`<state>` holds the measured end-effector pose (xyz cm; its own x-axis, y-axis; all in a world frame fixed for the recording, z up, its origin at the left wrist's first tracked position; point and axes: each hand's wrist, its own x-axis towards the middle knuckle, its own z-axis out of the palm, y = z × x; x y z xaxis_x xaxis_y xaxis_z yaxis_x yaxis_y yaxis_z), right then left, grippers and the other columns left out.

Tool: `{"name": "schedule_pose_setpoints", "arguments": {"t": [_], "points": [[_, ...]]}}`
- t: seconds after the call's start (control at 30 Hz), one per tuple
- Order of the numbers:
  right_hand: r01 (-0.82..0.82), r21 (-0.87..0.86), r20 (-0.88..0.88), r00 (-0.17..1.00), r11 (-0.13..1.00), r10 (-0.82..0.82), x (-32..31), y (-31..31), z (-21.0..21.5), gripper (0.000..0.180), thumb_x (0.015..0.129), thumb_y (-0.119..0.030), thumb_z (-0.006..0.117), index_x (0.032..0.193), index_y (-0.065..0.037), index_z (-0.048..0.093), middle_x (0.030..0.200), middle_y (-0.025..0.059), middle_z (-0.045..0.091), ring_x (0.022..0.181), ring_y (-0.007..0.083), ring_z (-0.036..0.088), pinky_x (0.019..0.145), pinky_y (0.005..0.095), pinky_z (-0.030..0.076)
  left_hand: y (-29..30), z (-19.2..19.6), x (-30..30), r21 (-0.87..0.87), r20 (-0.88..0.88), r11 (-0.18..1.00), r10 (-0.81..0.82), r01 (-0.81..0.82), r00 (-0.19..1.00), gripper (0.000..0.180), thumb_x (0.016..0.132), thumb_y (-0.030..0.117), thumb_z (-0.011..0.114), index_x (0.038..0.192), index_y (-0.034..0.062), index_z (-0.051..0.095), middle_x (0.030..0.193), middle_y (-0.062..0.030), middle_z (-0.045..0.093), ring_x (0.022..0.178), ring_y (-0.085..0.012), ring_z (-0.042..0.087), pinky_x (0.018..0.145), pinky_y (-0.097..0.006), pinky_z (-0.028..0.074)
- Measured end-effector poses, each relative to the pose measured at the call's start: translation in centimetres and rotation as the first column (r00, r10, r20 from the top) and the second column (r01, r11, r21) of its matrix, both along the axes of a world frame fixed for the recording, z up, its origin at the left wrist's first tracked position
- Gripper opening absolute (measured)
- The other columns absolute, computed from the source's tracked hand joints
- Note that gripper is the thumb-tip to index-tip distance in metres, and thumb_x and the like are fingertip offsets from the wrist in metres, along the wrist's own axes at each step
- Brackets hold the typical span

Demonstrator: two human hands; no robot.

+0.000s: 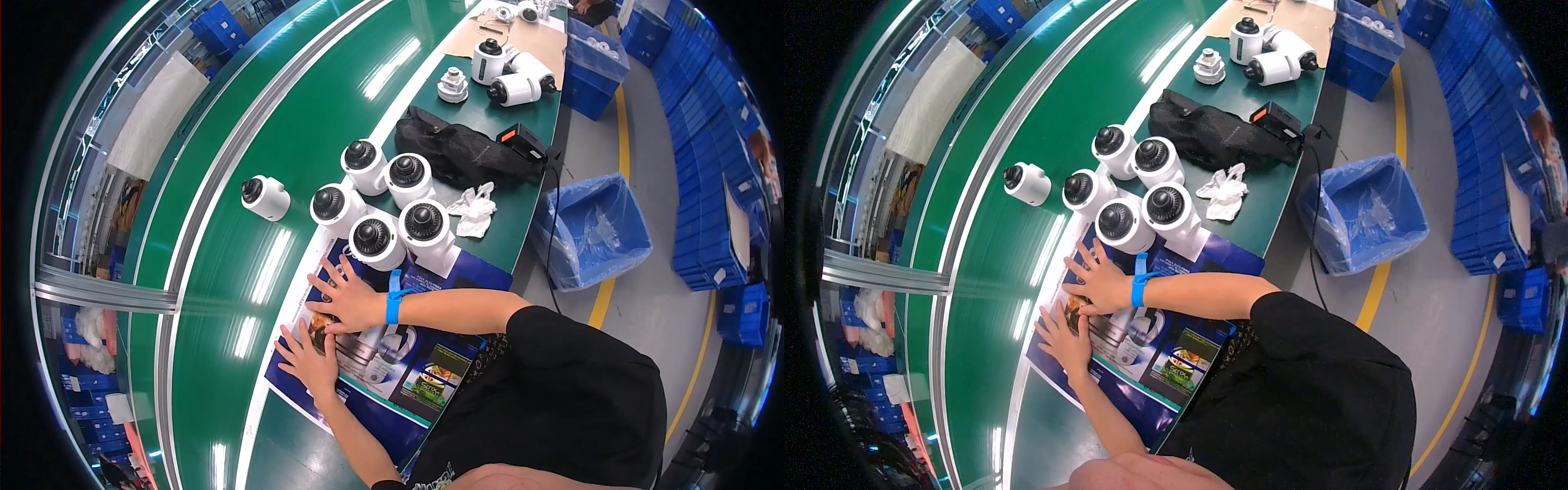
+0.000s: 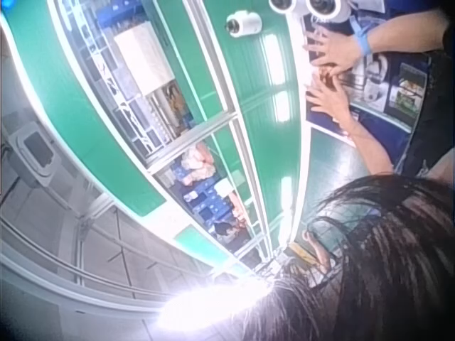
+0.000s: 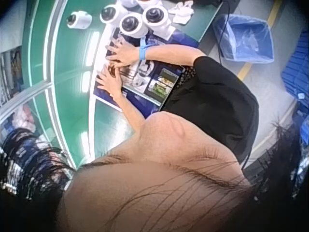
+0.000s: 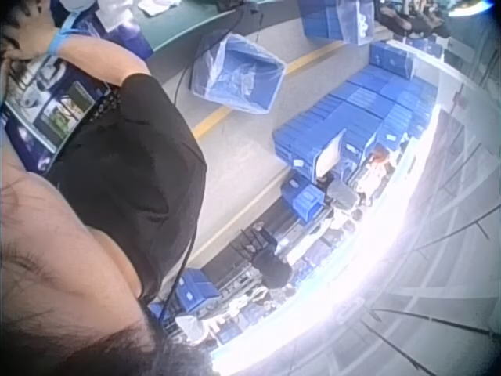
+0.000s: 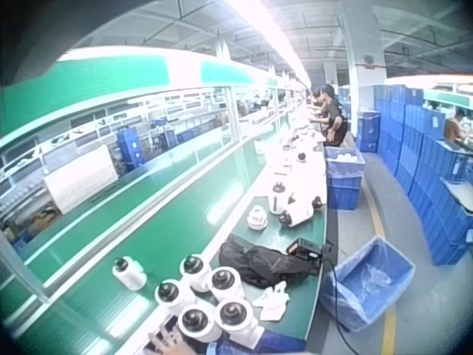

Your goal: Assembling and organizing security camera components on a factory production line.

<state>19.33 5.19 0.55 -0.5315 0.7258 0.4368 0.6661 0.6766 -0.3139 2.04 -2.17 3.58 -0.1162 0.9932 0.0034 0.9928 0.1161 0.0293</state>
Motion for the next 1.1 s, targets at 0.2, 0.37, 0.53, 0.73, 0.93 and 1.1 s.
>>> {"name": "schedule_pose_setpoints", "arguments": {"t": [0.2,0.37,0.53,0.73,0.93,1.1], "points": [[0.007,0.009,-0.005,1.000,1.000,-0.007,0.0,0.0,-0.1,0.060,0.080,-0.060,0.056,0.126,-0.024,0.061,0.147,0.0225,0.033,0.136,0.0545,0.019,0.101,0.0730,0.019,0.0,0.1,0.0,-0.008,0.002,1.000,0.002,-0.002,1.000,0.067,0.088,0.056,0.052,0.146,0.0250,0.036,0.157,-0.0111,0.017,0.141,-0.0442,0.014,0.103,-0.072,0.017],[0.003,0.004,-0.018,1.000,1.000,-0.003,-0.1,-0.1,-0.1,0.060,0.080,-0.061,0.055,0.126,-0.024,0.061,0.147,0.0223,0.033,0.135,0.0546,0.020,0.102,0.0726,0.019,0.1,-0.1,-0.4,-0.001,0.033,1.000,-0.012,0.012,0.999,0.068,0.087,0.056,0.054,0.145,0.0236,0.039,0.157,-0.0111,0.017,0.141,-0.0462,0.011,0.102,-0.074,0.016],[0.002,-0.008,-0.024,1.000,1.000,-0.002,0.0,-0.1,0.0,0.060,0.080,-0.062,0.055,0.127,-0.024,0.061,0.147,0.0220,0.033,0.136,0.0547,0.020,0.102,0.0730,0.017,0.1,0.0,-0.3,-0.012,0.021,1.000,-0.006,0.006,1.000,0.068,0.087,0.056,0.055,0.145,0.0241,0.038,0.157,-0.0110,0.017,0.141,-0.0461,0.012,0.101,-0.074,0.018],[0.003,-0.019,-0.020,1.000,1.000,-0.004,-0.1,-0.1,-0.1,0.060,0.080,-0.062,0.055,0.127,-0.024,0.061,0.147,0.0218,0.033,0.136,0.0544,0.019,0.102,0.0735,0.017,0.3,1.0,-0.6,-0.088,0.035,0.996,-0.004,0.007,0.999,0.071,0.086,0.057,0.056,0.145,0.0247,0.037,0.157,-0.0107,0.017,0.141,-0.0440,0.013,0.102,-0.073,0.020],[0.003,-0.014,-0.037,0.999,1.000,-0.004,-0.2,-0.1,-0.1,0.060,0.080,-0.061,0.056,0.127,-0.025,0.061,0.147,0.0214,0.033,0.136,0.0540,0.019,0.103,0.0733,0.016,1.6,3.6,-3.3,-0.242,0.126,0.964,-0.081,0.110,0.989,0.072,0.083,0.051,0.063,0.143,0.0184,0.040,0.155,-0.0137,0.022,0.142,-0.0378,0.019,0.106,-0.064,0.022],[0.010,-0.006,-0.070,0.997,1.000,-0.010,0.0,-0.1,-0.4,0.059,0.079,-0.061,0.057,0.126,-0.024,0.061,0.147,0.0214,0.034,0.137,0.0537,0.017,0.103,0.0732,0.016,4.2,6.8,-5.5,-0.175,0.089,0.976,-0.119,0.133,0.989,0.071,0.083,0.045,0.066,0.141,0.0125,0.041,0.151,-0.0191,0.030,0.139,-0.0377,0.027,0.107,-0.055,0.027]]}}
